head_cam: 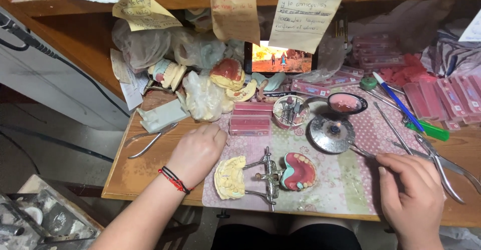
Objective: The person works at a cluttered workbench assembling a dental prosthesis. They retrieve a small metal component from a drawer, manipulate it with pliers, and then use a fine tool to adjust and fit parts onto a pink denture base mounted in an articulator. The person repeatedly picks up and places the denture halves while making small adjustments.
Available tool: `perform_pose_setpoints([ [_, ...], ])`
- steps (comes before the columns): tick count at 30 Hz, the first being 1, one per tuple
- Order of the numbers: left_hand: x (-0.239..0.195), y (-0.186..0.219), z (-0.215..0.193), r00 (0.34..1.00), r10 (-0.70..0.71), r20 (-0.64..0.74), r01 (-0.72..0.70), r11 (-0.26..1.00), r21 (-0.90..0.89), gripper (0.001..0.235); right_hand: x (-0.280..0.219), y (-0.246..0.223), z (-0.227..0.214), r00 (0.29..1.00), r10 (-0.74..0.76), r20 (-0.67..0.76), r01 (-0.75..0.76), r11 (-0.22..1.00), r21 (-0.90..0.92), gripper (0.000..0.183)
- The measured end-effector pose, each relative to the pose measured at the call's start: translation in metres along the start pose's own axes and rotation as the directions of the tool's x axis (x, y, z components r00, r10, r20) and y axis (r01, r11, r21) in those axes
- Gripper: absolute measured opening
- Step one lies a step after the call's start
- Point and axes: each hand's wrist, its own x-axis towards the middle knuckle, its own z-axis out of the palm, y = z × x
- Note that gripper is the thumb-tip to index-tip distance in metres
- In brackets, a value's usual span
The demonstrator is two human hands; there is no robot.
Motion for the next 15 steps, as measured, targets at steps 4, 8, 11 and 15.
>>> perform_pose_setpoints([
  [4, -0.001, -0.003, -0.004, 0.995, -0.076, 0.057, 0.079, 0.995, -0.065, 0.013, 0.001, -0.001, -0.002, 1.0, -0.017, -0.02, 0.017, 0.999, 0.029, 0.012],
  [8, 0.002, -0.005, -0.034, 0.915, -0.355, 0.192, 0.397, 0.875, -0.276, 0.007, 0.002, -0.01, -0.005, 0.994, -0.033, -0.101, 0.04, 0.997, 0.061, 0.009],
  [11, -0.002, 0.009, -0.062, 0.909, -0.414, 0.04, 0.392, 0.82, -0.418, 0.01, -0.005, -0.01, -0.003, 0.963, -0.129, -0.236, 0.158, 0.981, 0.109, 0.005],
  [15, 0.004, 0.062, -0.098, 0.939, -0.343, -0.03, 0.233, 0.696, -0.679, 0.013, -0.011, -0.046, 0.005, 0.957, -0.196, -0.213, 0.254, 0.92, 0.298, 0.006],
])
